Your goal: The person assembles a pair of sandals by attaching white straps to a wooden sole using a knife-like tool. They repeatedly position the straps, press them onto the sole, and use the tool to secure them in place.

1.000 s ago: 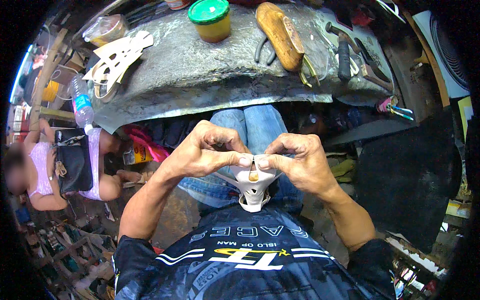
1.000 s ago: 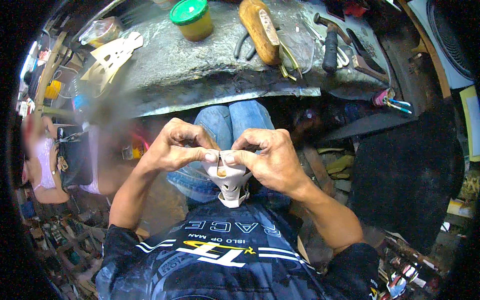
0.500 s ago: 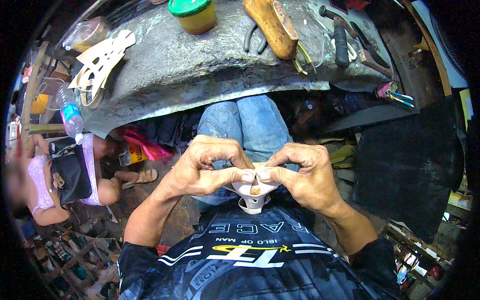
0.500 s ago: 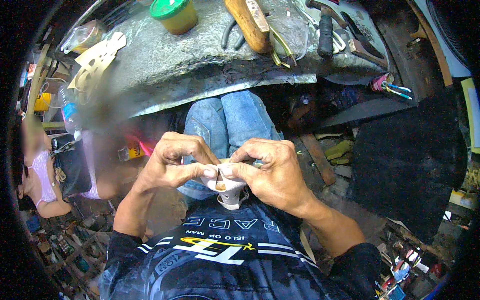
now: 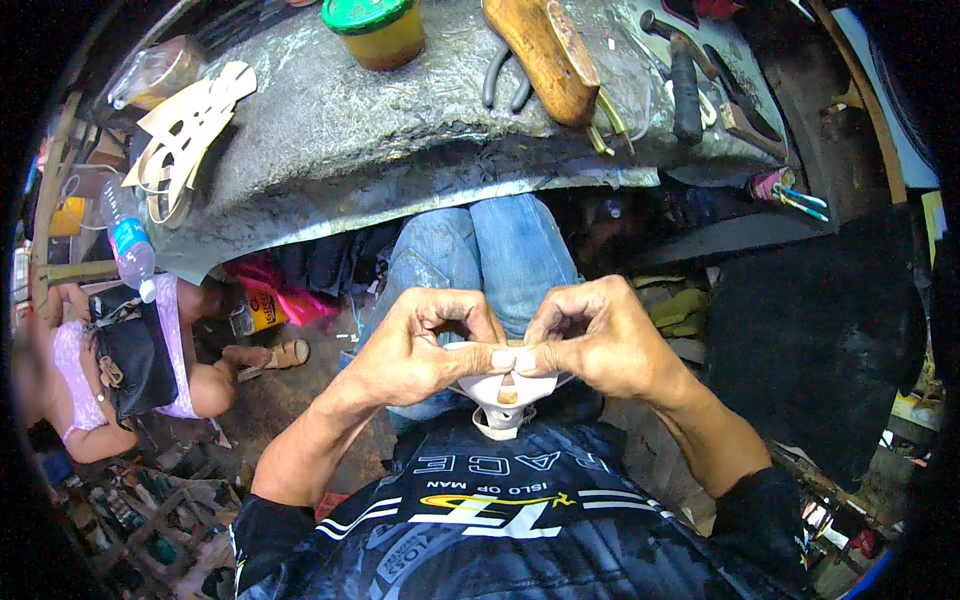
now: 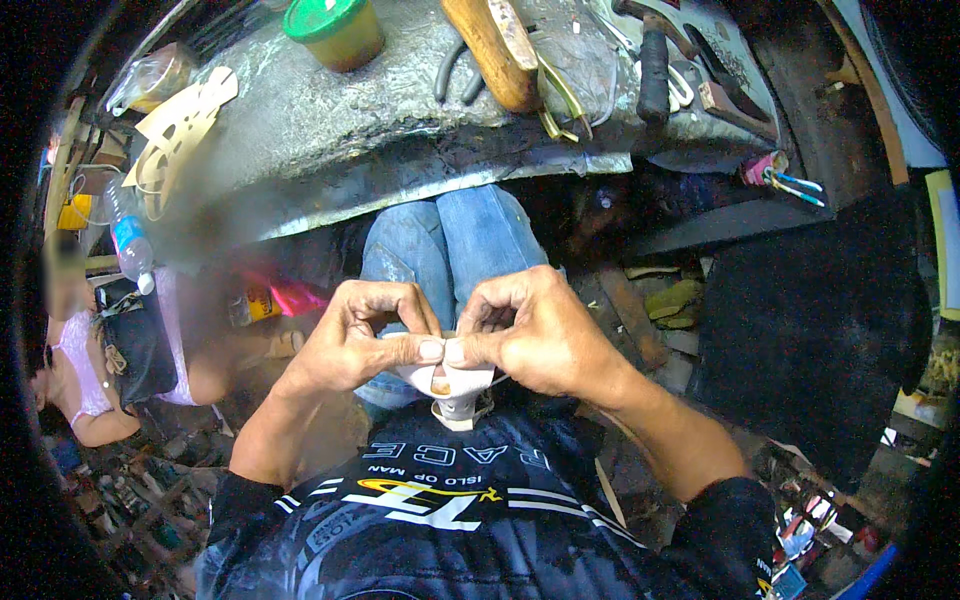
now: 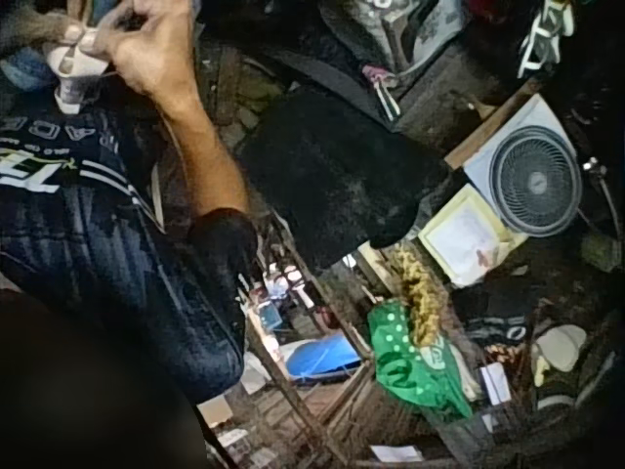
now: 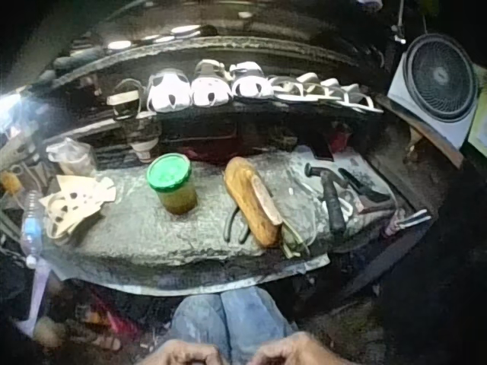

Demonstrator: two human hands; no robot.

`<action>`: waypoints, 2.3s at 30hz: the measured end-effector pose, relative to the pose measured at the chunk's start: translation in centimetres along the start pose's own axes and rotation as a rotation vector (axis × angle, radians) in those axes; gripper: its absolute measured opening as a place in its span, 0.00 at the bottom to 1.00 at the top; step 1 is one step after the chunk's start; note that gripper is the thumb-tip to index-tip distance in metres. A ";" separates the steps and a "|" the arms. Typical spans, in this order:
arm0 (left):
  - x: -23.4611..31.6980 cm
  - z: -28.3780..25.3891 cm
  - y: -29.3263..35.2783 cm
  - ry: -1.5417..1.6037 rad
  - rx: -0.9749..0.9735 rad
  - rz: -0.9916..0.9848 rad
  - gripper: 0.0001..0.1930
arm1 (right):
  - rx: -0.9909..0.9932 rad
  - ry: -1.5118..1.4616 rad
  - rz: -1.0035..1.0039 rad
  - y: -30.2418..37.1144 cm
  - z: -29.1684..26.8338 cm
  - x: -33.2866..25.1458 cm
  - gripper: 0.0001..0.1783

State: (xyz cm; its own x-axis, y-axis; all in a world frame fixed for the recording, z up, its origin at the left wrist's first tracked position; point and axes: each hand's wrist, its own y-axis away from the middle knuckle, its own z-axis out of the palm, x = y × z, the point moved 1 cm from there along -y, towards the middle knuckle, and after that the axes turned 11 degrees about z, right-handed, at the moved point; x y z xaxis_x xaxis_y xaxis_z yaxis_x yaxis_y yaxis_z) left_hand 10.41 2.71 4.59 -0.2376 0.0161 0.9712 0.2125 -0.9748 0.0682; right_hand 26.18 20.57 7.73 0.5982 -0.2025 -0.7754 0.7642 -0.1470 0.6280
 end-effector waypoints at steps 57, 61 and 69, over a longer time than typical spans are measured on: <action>-17.9 -5.2 0.9 0.444 0.391 0.195 0.18 | 0.016 -0.518 -0.415 -12.6 -2.0 15.0 0.14; -18.7 -5.8 0.7 0.414 0.373 0.190 0.19 | -0.099 -0.595 -0.401 -14.1 -2.5 16.0 0.15; -15.3 -4.8 -0.6 0.575 0.387 0.373 0.25 | 0.008 -0.406 -0.408 -11.7 -2.0 7.7 0.12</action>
State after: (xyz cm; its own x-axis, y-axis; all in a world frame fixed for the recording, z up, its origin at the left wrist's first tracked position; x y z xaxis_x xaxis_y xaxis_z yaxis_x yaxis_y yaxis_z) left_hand 9.37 1.99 -11.40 -0.5165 -0.5176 0.6821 0.6647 -0.7445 -0.0617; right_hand 22.28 22.65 -5.74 0.1131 -0.4835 -0.8680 0.9111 -0.2981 0.2848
